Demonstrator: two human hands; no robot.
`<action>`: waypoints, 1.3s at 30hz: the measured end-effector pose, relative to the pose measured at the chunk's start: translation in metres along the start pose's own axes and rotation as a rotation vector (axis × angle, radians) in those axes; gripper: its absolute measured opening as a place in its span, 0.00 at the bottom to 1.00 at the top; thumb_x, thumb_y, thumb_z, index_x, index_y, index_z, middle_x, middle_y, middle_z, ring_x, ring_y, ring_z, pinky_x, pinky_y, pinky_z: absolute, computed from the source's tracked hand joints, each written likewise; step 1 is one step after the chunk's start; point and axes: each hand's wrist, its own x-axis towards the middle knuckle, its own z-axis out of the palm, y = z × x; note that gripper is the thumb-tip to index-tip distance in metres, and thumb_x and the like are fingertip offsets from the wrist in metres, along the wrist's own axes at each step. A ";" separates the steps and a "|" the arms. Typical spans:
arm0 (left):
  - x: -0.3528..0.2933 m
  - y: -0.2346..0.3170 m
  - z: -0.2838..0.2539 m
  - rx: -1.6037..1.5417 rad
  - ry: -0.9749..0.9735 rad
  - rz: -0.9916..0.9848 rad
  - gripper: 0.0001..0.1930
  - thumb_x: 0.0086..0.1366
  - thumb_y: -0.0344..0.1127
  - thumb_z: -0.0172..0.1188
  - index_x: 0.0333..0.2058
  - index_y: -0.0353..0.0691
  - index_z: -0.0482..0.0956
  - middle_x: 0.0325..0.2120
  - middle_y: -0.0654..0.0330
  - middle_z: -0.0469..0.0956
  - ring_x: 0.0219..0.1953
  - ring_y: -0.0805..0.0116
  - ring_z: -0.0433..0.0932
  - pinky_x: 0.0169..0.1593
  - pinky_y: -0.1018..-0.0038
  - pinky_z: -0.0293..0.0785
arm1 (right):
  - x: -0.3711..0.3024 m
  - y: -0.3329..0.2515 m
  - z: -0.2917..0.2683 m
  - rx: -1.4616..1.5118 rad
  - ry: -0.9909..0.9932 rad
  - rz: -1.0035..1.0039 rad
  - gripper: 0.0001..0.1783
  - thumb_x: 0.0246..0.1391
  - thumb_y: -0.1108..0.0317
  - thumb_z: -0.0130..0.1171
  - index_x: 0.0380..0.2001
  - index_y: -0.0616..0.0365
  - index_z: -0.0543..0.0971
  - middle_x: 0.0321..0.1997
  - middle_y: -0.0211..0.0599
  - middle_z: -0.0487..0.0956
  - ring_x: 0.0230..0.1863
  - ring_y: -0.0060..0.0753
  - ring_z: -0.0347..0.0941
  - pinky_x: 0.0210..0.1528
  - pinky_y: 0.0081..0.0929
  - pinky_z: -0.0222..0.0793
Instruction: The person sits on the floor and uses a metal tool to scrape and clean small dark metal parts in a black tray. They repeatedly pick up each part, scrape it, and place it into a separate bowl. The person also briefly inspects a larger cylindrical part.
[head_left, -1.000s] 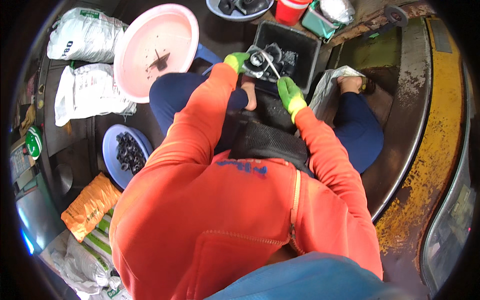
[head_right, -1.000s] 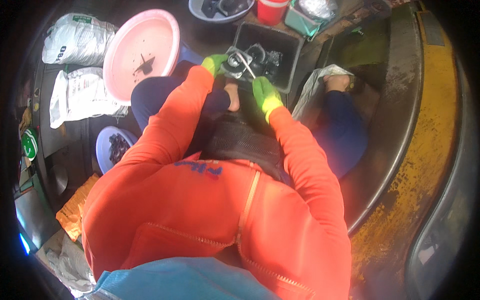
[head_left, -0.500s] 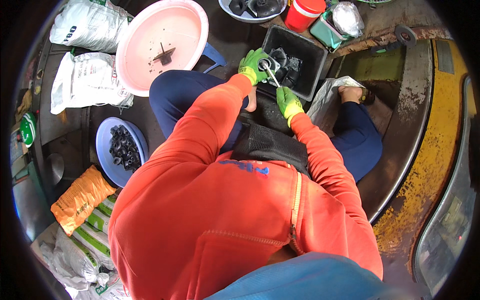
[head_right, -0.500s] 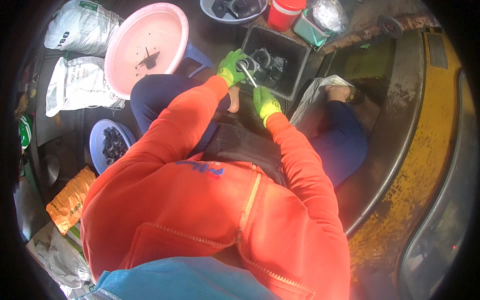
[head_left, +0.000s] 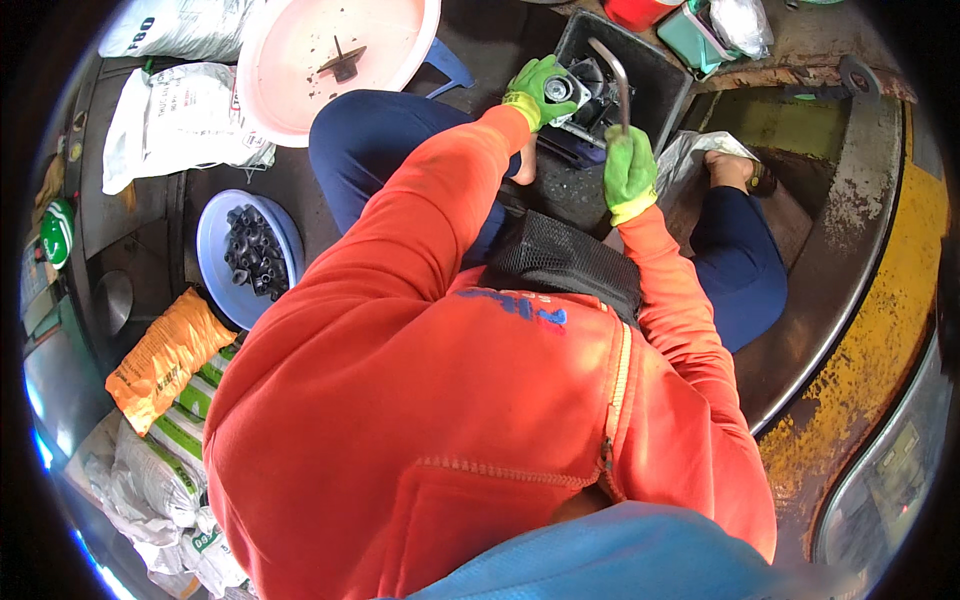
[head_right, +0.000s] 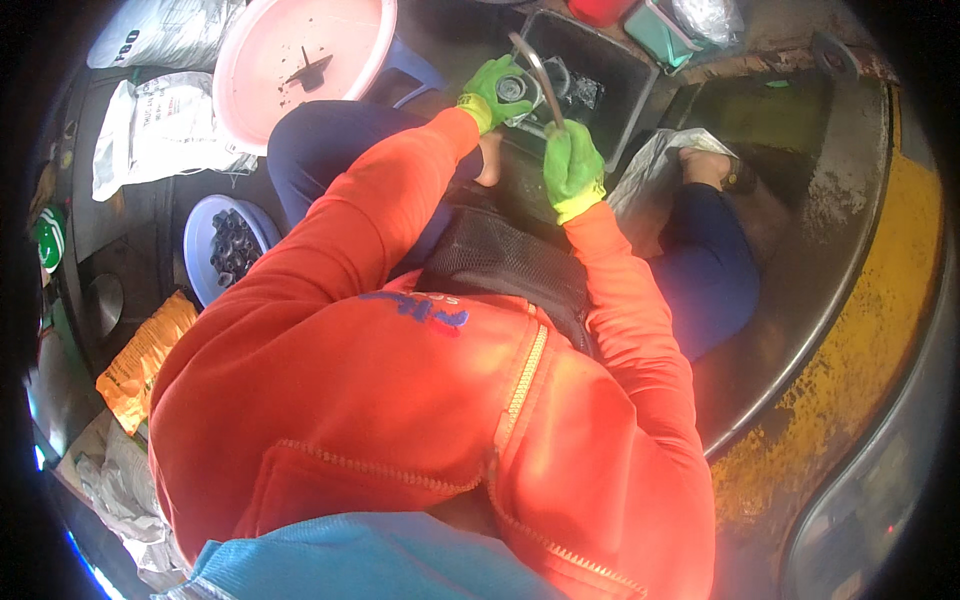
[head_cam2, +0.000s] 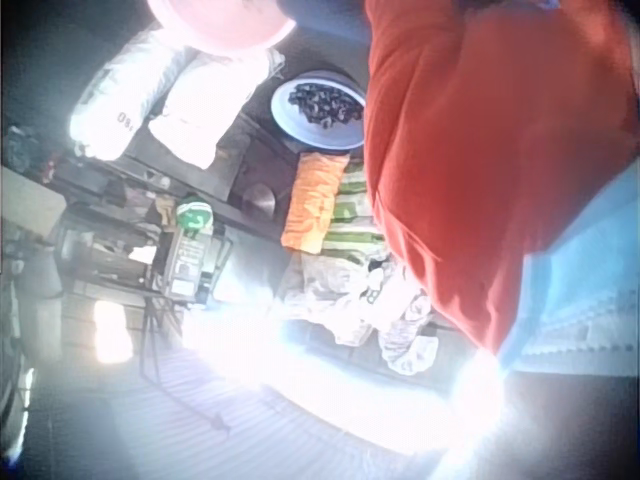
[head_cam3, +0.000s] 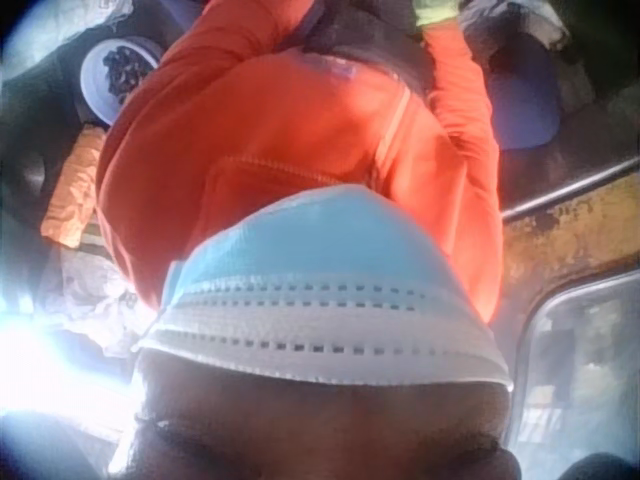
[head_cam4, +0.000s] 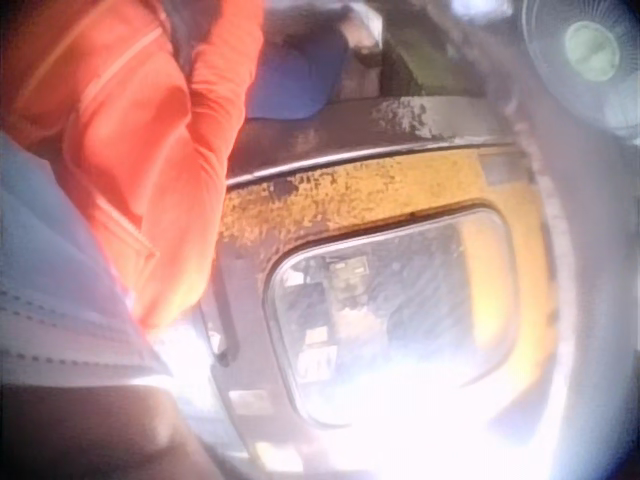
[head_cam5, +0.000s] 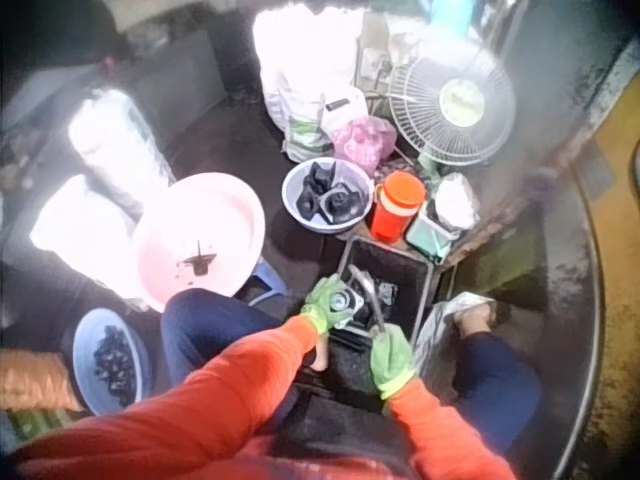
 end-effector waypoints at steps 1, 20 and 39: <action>0.002 0.002 -0.002 0.030 -0.016 0.019 0.36 0.39 0.50 0.72 0.50 0.51 0.73 0.60 0.55 0.62 0.61 0.51 0.59 0.63 0.61 0.57 | -0.001 -0.001 -0.002 0.070 0.009 0.057 0.14 0.61 0.57 0.46 0.36 0.57 0.73 0.33 0.56 0.76 0.36 0.61 0.72 0.38 0.42 0.68; 0.007 0.001 -0.002 0.105 -0.042 0.051 0.34 0.40 0.47 0.72 0.49 0.50 0.73 0.56 0.56 0.66 0.59 0.51 0.62 0.63 0.61 0.58 | -0.003 0.011 0.005 -0.436 -0.392 0.400 0.21 0.61 0.50 0.40 0.39 0.57 0.71 0.40 0.57 0.75 0.43 0.63 0.70 0.42 0.49 0.64; 0.005 -0.014 0.009 -0.141 -0.023 -0.101 0.38 0.40 0.53 0.71 0.53 0.53 0.71 0.60 0.55 0.62 0.63 0.49 0.56 0.65 0.60 0.53 | -0.003 0.013 0.012 -0.291 -0.293 0.371 0.23 0.61 0.49 0.37 0.37 0.58 0.71 0.38 0.59 0.75 0.42 0.64 0.70 0.43 0.50 0.64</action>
